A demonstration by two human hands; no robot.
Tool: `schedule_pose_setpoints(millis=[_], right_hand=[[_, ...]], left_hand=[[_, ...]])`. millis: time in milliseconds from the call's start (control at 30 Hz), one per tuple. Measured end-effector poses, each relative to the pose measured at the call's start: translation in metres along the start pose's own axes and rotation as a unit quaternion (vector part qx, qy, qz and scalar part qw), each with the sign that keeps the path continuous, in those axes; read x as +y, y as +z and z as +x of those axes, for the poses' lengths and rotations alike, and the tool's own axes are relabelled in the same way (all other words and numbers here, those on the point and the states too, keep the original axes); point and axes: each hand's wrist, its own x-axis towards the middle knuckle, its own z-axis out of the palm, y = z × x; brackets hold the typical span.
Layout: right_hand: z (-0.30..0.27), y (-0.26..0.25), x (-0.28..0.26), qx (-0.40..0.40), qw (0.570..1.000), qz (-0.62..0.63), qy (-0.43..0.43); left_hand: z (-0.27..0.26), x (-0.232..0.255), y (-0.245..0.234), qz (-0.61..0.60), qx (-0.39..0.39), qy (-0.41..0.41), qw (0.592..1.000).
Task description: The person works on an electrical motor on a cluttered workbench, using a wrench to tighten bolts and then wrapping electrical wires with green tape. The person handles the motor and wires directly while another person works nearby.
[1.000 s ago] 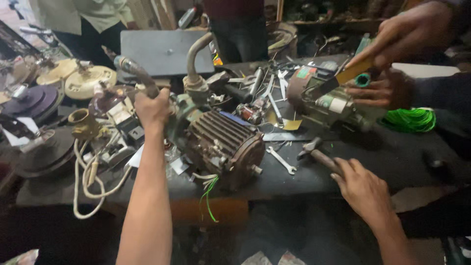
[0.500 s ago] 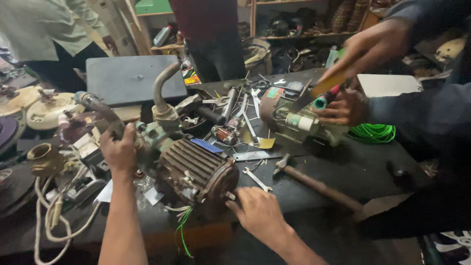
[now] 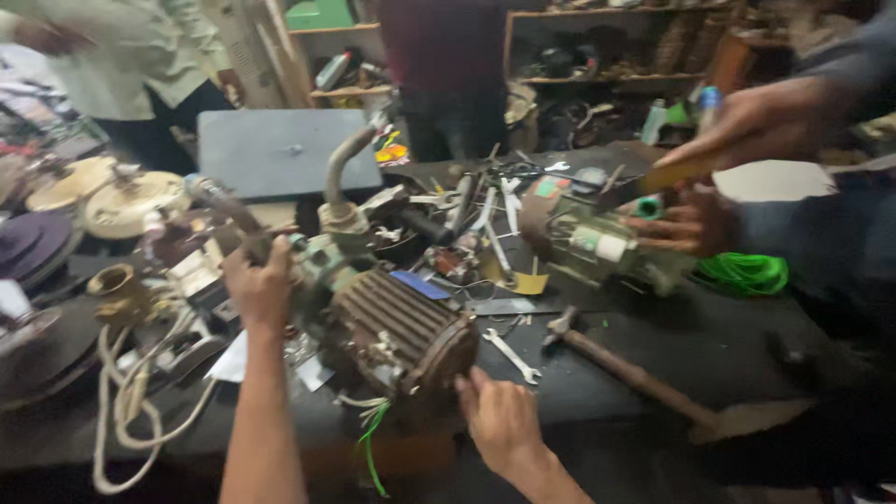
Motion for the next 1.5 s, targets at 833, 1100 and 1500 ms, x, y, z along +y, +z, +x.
schedule_pose_setpoints(millis=[833,1100,1500], right_hand=[[0.013,-0.001,-0.048,-0.028,0.975,0.215,0.044],[0.014,0.0,-0.036,-0.06,0.984,0.162,0.043],[0.064,0.03,0.076,-0.216,0.927,0.302,0.048]], left_hand=[[0.005,0.071,-0.033,-0.258,-0.082,-0.055,0.961],[-0.001,0.078,-0.032,-0.19,-0.024,-0.068,0.979],[-0.041,0.125,-0.075,-0.053,0.006,-0.039,0.998]])
